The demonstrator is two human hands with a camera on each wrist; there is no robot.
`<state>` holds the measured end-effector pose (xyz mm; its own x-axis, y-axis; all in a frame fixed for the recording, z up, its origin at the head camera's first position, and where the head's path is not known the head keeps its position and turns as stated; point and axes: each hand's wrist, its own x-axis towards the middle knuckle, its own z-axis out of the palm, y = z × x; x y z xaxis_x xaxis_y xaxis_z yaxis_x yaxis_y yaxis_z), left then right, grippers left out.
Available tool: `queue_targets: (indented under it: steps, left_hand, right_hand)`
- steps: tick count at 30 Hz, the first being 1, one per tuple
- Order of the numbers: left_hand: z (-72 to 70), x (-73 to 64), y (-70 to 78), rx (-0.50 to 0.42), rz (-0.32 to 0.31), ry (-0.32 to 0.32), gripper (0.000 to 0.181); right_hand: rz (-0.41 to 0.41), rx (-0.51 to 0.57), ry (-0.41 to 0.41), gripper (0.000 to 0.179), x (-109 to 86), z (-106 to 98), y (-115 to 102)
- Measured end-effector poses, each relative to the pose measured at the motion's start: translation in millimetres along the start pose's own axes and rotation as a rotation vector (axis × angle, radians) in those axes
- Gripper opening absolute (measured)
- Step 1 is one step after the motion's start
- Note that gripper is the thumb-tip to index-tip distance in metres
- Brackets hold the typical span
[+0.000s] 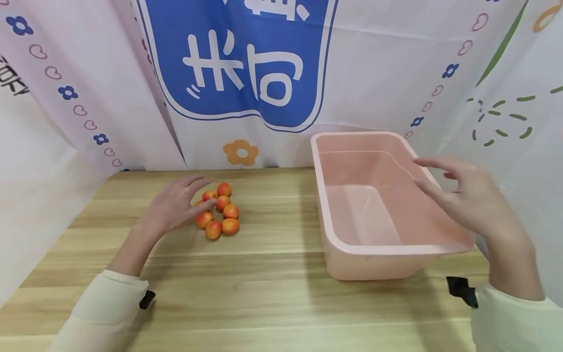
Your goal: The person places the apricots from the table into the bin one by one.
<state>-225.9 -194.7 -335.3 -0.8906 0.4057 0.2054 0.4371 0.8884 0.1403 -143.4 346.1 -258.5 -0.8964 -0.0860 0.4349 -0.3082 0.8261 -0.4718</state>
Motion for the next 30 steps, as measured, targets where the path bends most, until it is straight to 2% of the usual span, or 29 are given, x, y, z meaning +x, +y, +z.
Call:
queue_targets:
  steps: [6,10,15,18,22,26,30]
  left_hand:
    - [-2.3,0.1,-12.6,-0.036,-0.037,-0.052,0.056]
    - [1.2,3.0,-23.1,-0.111,-0.062,-0.082,0.055]
    - [10.7,8.7,-35.3,-0.187,-0.082,-0.099,0.054]
    - [16.6,12.9,-40.0,-0.232,-0.087,-0.11,0.052]
    - [21.9,19.0,-44.1,-0.292,-0.107,-0.131,0.051]
    - [24.5,28.6,-47.1,-0.306,-0.102,-0.148,0.049]
    - [26.5,41.1,-50.0,-0.29,-0.064,-0.151,0.047]
  right_hand:
    - [0.101,0.025,-0.082,0.045,-0.4,-10,29]
    - [0.143,0.077,-0.155,0.047,2.0,-11,46]
    - [0.159,0.102,-0.174,0.05,4.5,-5,62]
    - [0.143,0.122,-0.178,0.049,5.7,0,69]
    - [0.112,0.214,-0.183,0.047,5.8,4,75]
    - [0.112,0.256,-0.184,0.045,6.7,6,79]
    - [0.118,0.246,-0.185,0.043,8.8,7,82]
